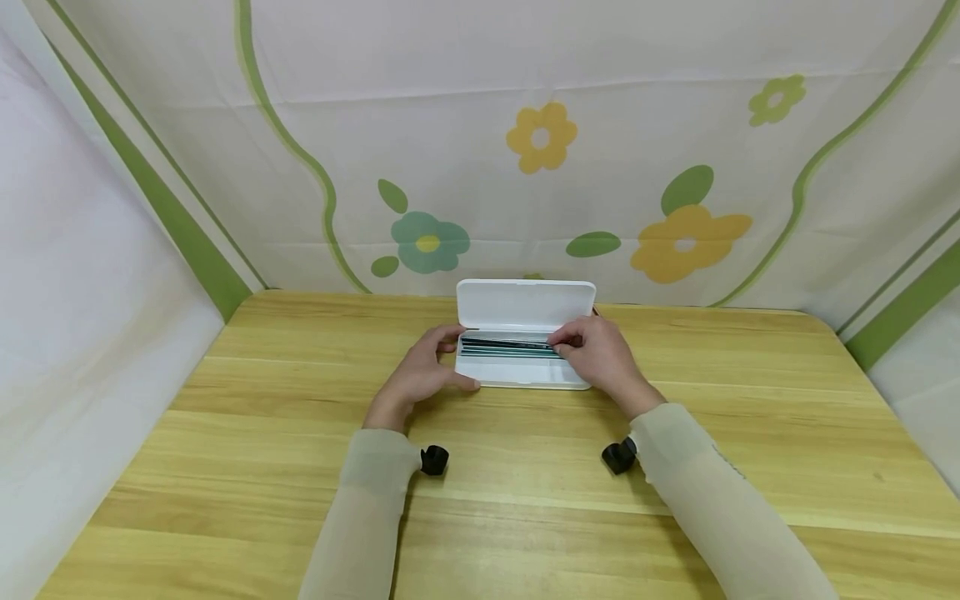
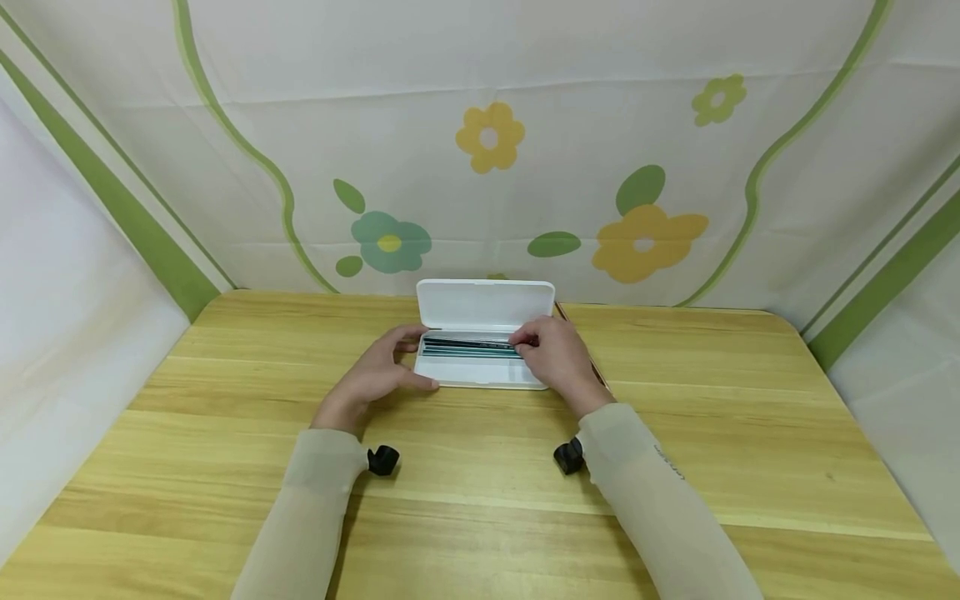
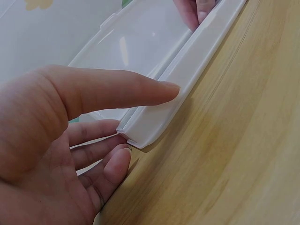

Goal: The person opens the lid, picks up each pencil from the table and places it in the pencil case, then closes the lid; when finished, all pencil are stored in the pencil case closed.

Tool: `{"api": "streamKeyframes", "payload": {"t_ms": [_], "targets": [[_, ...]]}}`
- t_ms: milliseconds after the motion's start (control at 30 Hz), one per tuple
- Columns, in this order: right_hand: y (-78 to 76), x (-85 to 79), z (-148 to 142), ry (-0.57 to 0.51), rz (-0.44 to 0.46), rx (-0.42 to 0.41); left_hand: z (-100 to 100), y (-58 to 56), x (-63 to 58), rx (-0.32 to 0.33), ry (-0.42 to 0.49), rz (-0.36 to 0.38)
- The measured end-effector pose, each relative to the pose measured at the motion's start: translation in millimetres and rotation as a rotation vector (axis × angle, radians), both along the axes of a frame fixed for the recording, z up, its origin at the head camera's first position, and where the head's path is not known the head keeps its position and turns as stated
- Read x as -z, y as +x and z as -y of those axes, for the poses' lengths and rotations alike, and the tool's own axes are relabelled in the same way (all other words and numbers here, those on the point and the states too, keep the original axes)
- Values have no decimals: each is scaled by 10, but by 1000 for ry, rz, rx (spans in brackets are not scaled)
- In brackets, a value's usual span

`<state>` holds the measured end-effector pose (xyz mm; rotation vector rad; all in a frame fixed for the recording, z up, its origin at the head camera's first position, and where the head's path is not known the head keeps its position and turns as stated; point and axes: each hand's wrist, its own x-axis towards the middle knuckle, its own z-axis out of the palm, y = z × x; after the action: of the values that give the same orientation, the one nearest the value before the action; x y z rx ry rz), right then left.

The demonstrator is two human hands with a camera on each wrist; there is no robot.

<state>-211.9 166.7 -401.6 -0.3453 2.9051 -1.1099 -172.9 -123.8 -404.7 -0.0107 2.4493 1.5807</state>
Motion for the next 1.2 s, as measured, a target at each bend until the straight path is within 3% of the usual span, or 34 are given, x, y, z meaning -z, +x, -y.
{"api": "streamKeyframes", "payload": {"t_ms": [400,700,1200], "targets": [[24,-15,5,19,-24,43,4,0,5,0,-2,10],[28,-5,6,58,-33,19,6,1,3,-2,6,9],[123,-114,-79,-74,37,9,7,-12,20,1,2,1]]}}
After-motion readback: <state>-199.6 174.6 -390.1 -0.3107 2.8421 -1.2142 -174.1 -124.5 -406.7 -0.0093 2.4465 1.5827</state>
